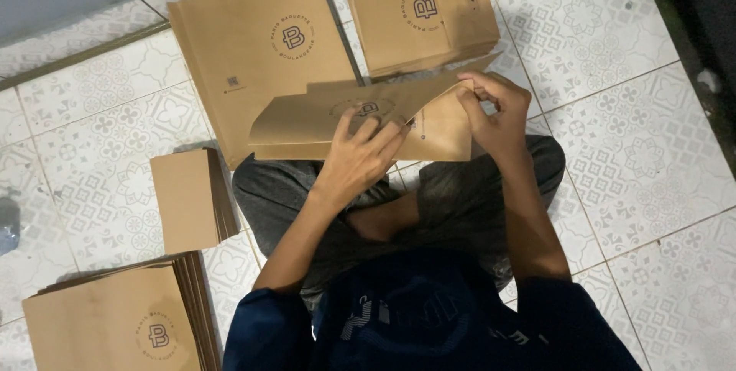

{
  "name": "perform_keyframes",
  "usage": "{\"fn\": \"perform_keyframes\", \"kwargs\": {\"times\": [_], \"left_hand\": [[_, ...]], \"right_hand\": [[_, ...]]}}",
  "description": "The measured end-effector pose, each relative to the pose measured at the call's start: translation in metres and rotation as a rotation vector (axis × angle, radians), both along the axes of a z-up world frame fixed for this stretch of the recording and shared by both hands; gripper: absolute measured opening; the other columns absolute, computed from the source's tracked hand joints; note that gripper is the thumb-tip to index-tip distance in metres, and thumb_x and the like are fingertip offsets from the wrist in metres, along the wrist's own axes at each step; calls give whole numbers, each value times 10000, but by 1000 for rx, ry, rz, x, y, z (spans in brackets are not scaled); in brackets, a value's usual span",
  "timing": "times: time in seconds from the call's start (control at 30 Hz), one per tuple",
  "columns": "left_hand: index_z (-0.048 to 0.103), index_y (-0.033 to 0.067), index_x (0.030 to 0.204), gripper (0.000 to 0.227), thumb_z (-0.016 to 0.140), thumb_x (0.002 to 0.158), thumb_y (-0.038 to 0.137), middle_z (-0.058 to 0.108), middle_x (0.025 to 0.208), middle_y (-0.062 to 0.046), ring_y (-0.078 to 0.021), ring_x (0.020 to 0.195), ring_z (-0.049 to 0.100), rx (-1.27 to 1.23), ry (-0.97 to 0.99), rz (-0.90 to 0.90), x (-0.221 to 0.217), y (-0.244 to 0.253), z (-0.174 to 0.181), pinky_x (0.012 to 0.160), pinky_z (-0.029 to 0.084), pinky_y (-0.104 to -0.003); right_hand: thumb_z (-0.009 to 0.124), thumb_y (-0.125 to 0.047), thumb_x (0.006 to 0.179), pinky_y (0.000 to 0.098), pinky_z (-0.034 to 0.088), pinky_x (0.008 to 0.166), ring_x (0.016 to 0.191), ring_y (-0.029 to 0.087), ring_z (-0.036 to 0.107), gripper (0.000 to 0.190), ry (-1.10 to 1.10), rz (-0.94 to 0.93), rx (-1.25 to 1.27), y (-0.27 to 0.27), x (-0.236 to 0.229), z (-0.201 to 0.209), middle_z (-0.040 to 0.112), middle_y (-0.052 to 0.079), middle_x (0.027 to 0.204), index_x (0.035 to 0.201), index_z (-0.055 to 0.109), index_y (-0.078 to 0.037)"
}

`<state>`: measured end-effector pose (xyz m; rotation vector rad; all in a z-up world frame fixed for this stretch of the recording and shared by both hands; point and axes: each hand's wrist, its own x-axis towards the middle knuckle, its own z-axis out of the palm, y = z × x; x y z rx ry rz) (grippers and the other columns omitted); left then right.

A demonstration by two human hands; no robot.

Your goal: The person folds paper bags and applies glue to a specific area of the bag using a small brush.

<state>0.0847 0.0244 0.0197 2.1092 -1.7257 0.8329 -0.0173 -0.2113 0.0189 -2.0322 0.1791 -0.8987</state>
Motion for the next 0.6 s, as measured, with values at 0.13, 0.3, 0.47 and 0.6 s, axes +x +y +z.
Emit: {"fn": "perform_keyframes", "kwargs": {"times": [0.13, 0.3, 0.47, 0.6], "left_hand": [[726, 161, 1072, 247, 770, 869, 295, 595, 1036, 21, -210, 928, 589, -8, 0, 8, -3, -1, 2, 1033, 463, -546], [721, 138, 1030, 178, 710, 891, 248, 586, 992, 1, -232, 929, 590, -48, 16, -37, -4, -3, 0, 985, 490, -545], [738, 147, 1029, 134, 699, 910, 193, 576, 960, 1, -224, 898, 573, -78, -15, -39, -9, -6, 8, 966, 497, -531], [730, 159, 1066, 192, 683, 918, 271, 573, 949, 3, -217, 898, 577, -80, 8, -1, -10, -7, 5, 941, 503, -519]], "right_hand": [[732, 103, 909, 366, 532, 627, 637, 259, 630, 252, -11, 20, -135, -2, -3, 8, 655, 141, 724, 1150, 785, 53], [649, 146, 877, 367, 473, 556, 535, 255, 546, 294, -60, 46, -221, -10, -5, 4, 523, 119, 604, 1117, 794, 56], [599, 176, 873, 357, 458, 521, 507, 252, 536, 339, -115, 15, -273, -12, -5, 0, 548, 124, 600, 1123, 801, 69], [575, -34, 1063, 359, 469, 583, 582, 213, 554, 396, -71, -45, -167, -1, -17, -2, 616, 165, 693, 1431, 588, 109]]}}
